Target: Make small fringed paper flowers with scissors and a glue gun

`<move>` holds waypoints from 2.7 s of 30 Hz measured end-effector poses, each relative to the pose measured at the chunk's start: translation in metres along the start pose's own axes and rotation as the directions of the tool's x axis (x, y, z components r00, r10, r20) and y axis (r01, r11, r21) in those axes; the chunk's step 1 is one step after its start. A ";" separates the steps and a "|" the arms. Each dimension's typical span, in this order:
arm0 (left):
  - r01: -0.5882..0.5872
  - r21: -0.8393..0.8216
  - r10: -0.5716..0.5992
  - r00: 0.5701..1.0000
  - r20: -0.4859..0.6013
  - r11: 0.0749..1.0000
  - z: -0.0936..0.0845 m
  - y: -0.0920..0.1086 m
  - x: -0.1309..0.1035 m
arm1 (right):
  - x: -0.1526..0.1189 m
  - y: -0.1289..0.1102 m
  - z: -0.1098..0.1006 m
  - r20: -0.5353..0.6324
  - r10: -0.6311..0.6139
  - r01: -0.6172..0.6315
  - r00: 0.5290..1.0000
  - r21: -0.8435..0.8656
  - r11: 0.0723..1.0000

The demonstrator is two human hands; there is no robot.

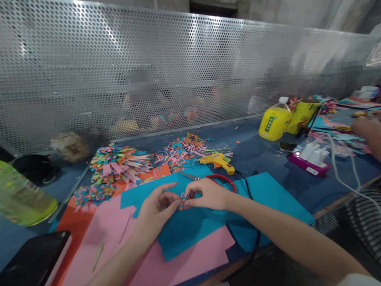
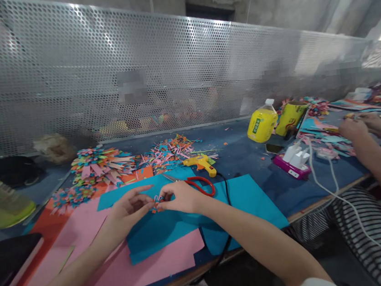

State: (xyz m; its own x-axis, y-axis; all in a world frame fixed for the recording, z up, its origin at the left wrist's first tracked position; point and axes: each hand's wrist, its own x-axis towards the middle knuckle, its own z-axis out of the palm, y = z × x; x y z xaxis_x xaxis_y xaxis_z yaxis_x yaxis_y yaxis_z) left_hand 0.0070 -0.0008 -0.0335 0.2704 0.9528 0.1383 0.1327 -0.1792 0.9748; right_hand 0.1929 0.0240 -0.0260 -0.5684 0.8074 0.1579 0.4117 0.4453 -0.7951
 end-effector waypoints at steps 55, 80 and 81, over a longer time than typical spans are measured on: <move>0.034 -0.097 -0.038 0.999 -0.039 0.995 0.004 -0.001 0.000 | -0.004 -0.003 -0.002 0.033 0.041 -0.051 0.999 0.415 0.909; 0.042 -0.105 -0.045 0.999 -0.027 0.994 0.003 -0.003 0.000 | -0.001 0.009 -0.001 0.025 0.038 -0.045 0.999 0.423 0.905; 0.042 -0.087 -0.045 0.998 -0.033 0.995 0.002 -0.003 0.000 | -0.001 0.009 -0.001 0.024 0.030 -0.038 0.999 0.429 0.903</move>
State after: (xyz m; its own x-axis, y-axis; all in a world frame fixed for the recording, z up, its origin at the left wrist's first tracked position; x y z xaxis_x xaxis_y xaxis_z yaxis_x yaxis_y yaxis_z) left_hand 0.0089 -0.0009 -0.0369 0.2327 0.9674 0.0996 0.0609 -0.1167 0.9913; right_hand 0.1982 0.0276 -0.0326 -0.5726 0.8111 0.1195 0.0877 0.2055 -0.9747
